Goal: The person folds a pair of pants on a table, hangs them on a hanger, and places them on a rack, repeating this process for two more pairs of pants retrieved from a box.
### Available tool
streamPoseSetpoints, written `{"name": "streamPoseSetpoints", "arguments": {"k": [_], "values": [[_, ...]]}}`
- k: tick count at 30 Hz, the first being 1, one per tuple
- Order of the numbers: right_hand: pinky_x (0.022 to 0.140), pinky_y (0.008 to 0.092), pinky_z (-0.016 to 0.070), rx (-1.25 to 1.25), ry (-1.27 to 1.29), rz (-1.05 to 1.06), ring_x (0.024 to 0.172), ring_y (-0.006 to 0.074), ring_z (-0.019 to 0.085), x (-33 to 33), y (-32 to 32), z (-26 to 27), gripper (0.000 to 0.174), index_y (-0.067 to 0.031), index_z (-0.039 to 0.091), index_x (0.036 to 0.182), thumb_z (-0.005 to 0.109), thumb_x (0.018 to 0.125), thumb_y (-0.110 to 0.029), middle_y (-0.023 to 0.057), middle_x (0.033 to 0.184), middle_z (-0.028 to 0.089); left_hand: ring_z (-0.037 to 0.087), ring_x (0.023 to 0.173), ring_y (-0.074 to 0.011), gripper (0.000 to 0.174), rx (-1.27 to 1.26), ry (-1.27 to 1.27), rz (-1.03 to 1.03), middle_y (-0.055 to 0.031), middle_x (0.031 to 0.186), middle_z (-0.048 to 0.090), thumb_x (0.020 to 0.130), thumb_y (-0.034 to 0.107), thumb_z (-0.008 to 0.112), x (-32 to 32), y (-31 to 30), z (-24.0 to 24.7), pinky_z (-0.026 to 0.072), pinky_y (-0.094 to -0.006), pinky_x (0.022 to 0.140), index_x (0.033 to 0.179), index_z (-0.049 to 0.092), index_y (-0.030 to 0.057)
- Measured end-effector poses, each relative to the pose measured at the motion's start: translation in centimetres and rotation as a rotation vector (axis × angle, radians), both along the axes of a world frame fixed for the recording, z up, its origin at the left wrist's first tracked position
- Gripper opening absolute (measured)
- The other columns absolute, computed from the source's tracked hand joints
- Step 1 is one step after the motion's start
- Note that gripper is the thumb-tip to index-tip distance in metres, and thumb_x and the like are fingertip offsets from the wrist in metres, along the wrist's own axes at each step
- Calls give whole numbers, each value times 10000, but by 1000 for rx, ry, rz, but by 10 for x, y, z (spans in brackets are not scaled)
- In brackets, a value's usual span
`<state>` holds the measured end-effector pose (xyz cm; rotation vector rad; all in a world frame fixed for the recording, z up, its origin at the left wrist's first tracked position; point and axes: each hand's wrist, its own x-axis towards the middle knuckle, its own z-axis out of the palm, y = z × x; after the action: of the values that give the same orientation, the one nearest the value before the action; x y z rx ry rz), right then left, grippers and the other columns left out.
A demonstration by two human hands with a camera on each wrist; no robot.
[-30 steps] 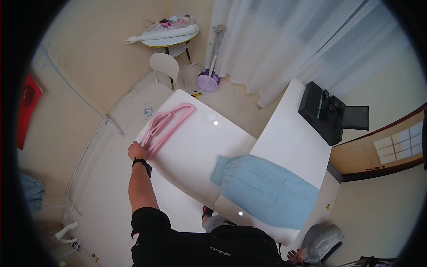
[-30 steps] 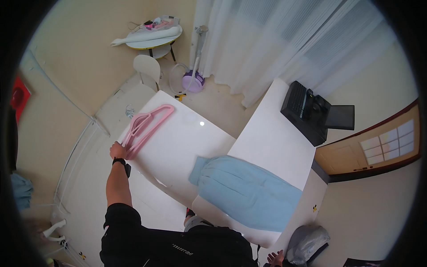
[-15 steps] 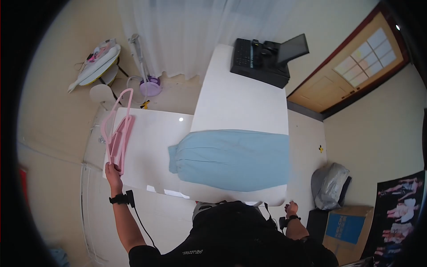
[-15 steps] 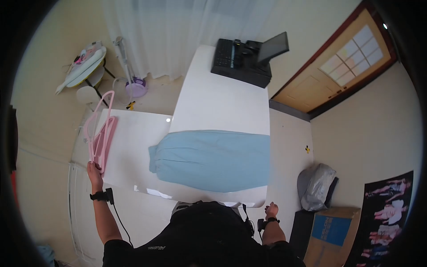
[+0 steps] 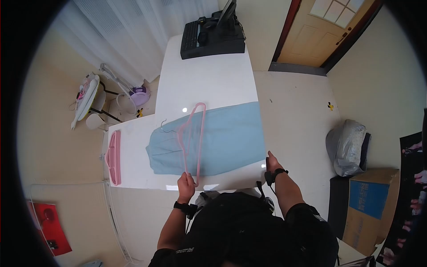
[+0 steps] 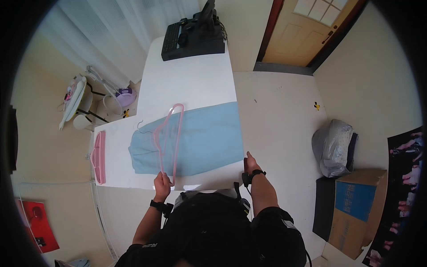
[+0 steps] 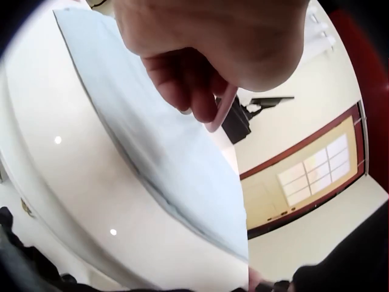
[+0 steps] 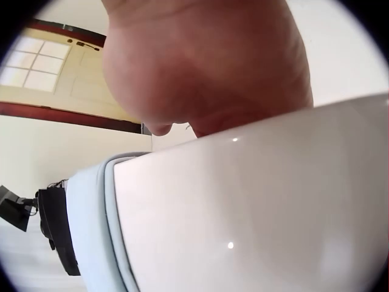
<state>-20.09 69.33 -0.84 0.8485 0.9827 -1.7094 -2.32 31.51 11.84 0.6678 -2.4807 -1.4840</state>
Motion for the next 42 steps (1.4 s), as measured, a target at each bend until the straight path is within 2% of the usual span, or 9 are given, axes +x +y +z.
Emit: {"name": "streamPoseSetpoints", "arguments": {"k": [3,6,9,21,27,32,36,39,42], "values": [[1023,424,294,-6,27,-86,1206,321,426,-17,-10,16,638,13,371,1315,254,936,-487,167,1337,440,548,535,-375,280,-258,-129,-28,-184,560,528,918,194,434,-7,30,-15,427,-434,491,704,456,15],[1015,414,317,-39,123,-289,1174,306,458,-29,-12,3,515,-1,406,1290,339,940,-373,147,1314,468,535,596,-431,279,-356,-138,14,-208,596,536,913,211,433,-15,51,-21,421,-475,519,715,463,17],[1006,408,340,-125,66,-593,1160,295,476,-41,-7,-10,480,-6,428,1273,388,933,-343,141,1296,485,539,594,-424,279,-377,-117,43,-207,601,537,912,213,437,-21,59,-22,422,-478,523,719,464,14],[930,393,418,-53,458,-816,1061,280,537,-78,16,46,339,9,500,1171,478,885,-172,135,1162,558,552,668,-426,223,-337,-167,-75,-217,700,573,883,211,459,-27,61,-49,432,-501,586,779,491,17],[716,291,476,208,1052,-361,785,154,595,-78,-132,122,238,-4,578,1001,568,763,0,42,906,630,563,665,-434,201,-270,-219,-230,-236,705,585,882,218,463,-35,52,-46,440,-526,608,918,452,21],[804,325,459,32,741,110,868,189,582,-11,-241,68,306,-3,548,1075,496,774,-16,73,956,615,568,668,-438,250,-226,-179,-379,-254,704,585,884,218,460,-37,41,-49,434,-545,605,990,389,3],[795,356,445,-495,226,72,829,227,571,6,-260,74,268,-45,523,1061,416,822,-103,76,913,597,567,668,-442,282,-175,-169,-422,-256,711,586,885,226,461,-36,36,-53,429,-549,597,1006,366,-9],[750,354,454,-580,173,154,819,214,567,-1,-254,90,229,-42,511,1045,463,841,-136,73,900,587,564,667,-444,295,-164,-168,-423,-257,715,586,875,226,475,-36,34,-54,428,-546,598,1007,367,-15],[678,310,434,-31,515,414,788,184,522,4,-271,90,262,-34,476,1047,511,858,-212,66,847,560,560,659,-444,332,-118,-150,-486,-253,699,584,862,234,495,-40,34,-46,427,-541,601,1028,367,-24]]}}
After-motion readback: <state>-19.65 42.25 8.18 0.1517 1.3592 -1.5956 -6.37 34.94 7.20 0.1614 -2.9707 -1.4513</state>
